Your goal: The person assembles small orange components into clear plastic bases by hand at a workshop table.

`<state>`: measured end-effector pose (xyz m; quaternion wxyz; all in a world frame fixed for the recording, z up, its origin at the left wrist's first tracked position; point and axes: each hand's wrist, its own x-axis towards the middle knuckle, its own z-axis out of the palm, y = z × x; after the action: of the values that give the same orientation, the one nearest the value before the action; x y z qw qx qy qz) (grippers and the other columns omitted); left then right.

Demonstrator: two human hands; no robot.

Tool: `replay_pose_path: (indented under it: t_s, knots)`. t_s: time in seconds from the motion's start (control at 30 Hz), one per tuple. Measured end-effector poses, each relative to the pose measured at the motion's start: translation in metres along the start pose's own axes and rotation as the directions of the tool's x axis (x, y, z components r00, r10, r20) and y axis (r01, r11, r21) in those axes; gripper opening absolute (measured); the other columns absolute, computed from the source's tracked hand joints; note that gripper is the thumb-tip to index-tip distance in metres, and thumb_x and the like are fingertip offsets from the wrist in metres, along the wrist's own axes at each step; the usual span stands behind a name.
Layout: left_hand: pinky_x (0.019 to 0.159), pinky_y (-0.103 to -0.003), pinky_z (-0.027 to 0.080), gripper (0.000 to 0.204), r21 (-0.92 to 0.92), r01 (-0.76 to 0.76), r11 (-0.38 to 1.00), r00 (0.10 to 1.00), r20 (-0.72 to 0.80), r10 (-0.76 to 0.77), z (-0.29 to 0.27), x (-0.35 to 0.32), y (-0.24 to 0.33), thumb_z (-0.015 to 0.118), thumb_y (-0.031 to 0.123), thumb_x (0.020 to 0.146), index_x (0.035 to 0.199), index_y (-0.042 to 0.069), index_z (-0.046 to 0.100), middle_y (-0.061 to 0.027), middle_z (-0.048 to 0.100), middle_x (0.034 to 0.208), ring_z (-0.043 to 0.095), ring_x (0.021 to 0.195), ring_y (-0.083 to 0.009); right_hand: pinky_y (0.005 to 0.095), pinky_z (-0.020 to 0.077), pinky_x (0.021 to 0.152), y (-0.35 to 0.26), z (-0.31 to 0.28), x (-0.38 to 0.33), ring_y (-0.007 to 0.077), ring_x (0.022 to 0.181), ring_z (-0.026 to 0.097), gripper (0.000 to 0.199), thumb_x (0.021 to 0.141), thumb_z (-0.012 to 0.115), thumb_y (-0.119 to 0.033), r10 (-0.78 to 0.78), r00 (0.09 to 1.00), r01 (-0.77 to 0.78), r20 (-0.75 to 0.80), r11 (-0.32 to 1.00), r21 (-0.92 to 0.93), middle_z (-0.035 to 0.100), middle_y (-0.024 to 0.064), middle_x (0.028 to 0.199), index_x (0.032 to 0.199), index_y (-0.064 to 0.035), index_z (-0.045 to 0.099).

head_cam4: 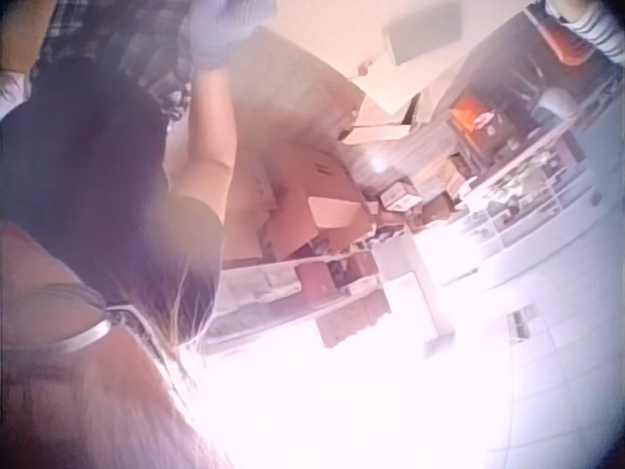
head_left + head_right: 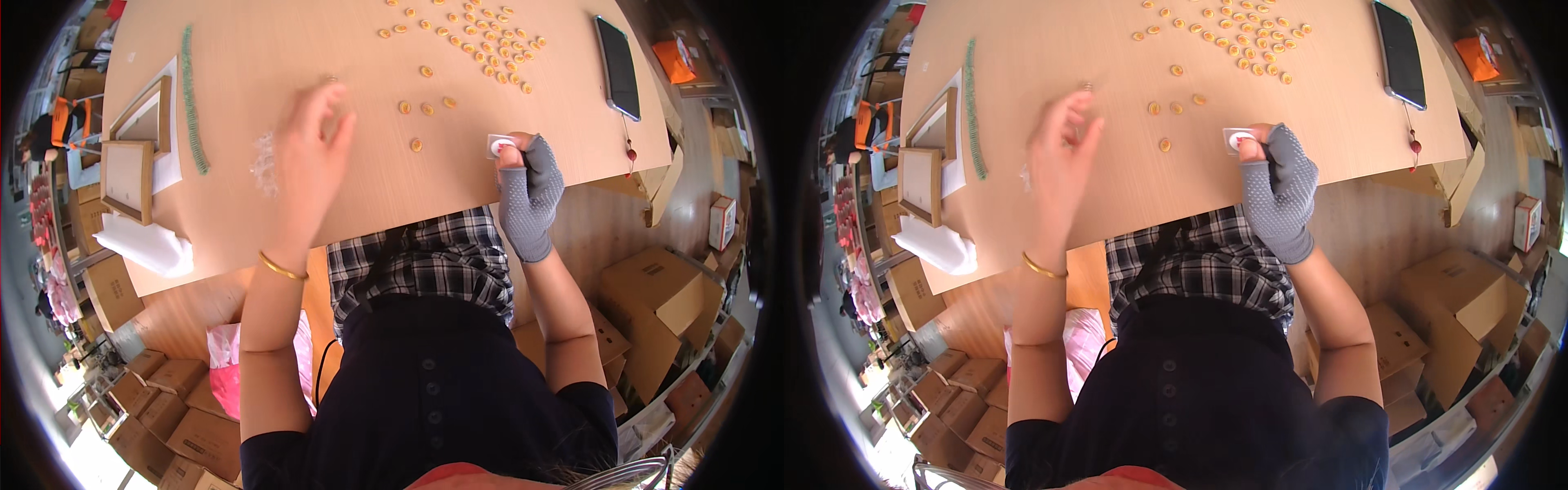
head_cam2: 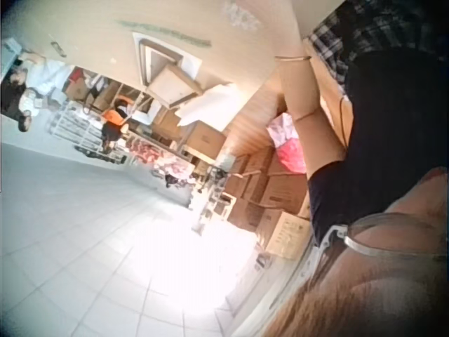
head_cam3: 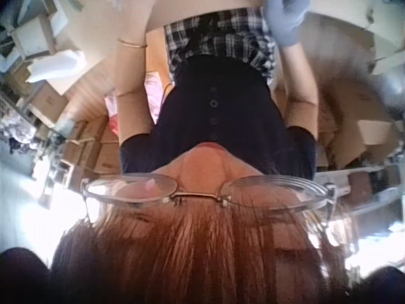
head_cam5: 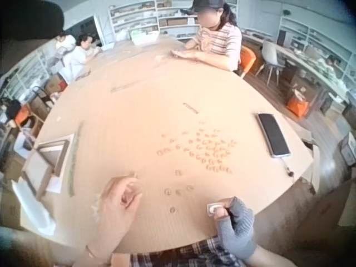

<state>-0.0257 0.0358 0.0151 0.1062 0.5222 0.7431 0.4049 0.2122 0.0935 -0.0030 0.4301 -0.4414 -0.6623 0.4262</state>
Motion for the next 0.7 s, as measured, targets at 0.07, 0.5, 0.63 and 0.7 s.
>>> replay_pose_path:
  t_s: [0.07,0.5,0.63,0.7]
  knots:
    - [0.067,-0.032,0.054,0.024,0.161,-0.082,0.984,0.993,-0.071,0.095,-0.005,0.016,-0.009,0.076,0.006,0.080,0.102,0.006,0.066,-0.0072,0.069,0.095,0.066,0.078,-0.0211,0.0269,0.0492,0.064,-0.007,0.002,0.003,0.0129,0.066,0.060,0.013,0.097,0.060,-0.010,-0.072,0.995,0.075,0.066,0.997,-0.033,0.066,0.0096,0.078,0.095,0.0014,0.066]
    - [0.067,-0.033,0.057,0.017,0.121,-0.110,0.987,0.991,-0.059,0.118,0.005,0.019,-0.028,0.072,0.003,0.084,0.100,0.003,0.066,-0.0109,0.072,0.088,0.071,0.074,-0.0228,0.0336,0.0572,0.073,-0.010,0.033,0.004,0.0310,0.080,0.072,0.009,0.092,0.065,-0.007,-0.319,0.851,0.418,0.416,0.892,-0.171,0.073,0.0136,0.095,0.098,-0.0015,0.068]
    - [0.065,-0.031,0.057,0.012,0.121,-0.101,0.988,0.993,-0.043,0.107,0.001,0.008,-0.009,0.071,0.003,0.085,0.095,0.003,0.066,-0.0101,0.071,0.086,0.071,0.072,-0.0219,0.0317,0.0561,0.073,-0.002,0.024,0.015,0.0279,0.077,0.072,0.009,0.094,0.064,-0.007,-0.339,0.896,0.381,0.285,0.919,-0.105,0.073,0.0157,0.094,0.098,0.0007,0.067]
    - [0.064,-0.031,0.057,0.011,0.103,-0.092,0.990,0.995,-0.033,0.096,0.002,0.005,-0.009,0.071,0.003,0.085,0.094,0.003,0.066,-0.0096,0.071,0.085,0.071,0.072,-0.0216,0.0311,0.0554,0.074,-0.004,0.023,0.015,0.0264,0.076,0.071,0.009,0.094,0.063,-0.006,-0.327,0.909,0.355,0.259,0.932,-0.069,0.073,0.0165,0.094,0.096,0.0018,0.067]
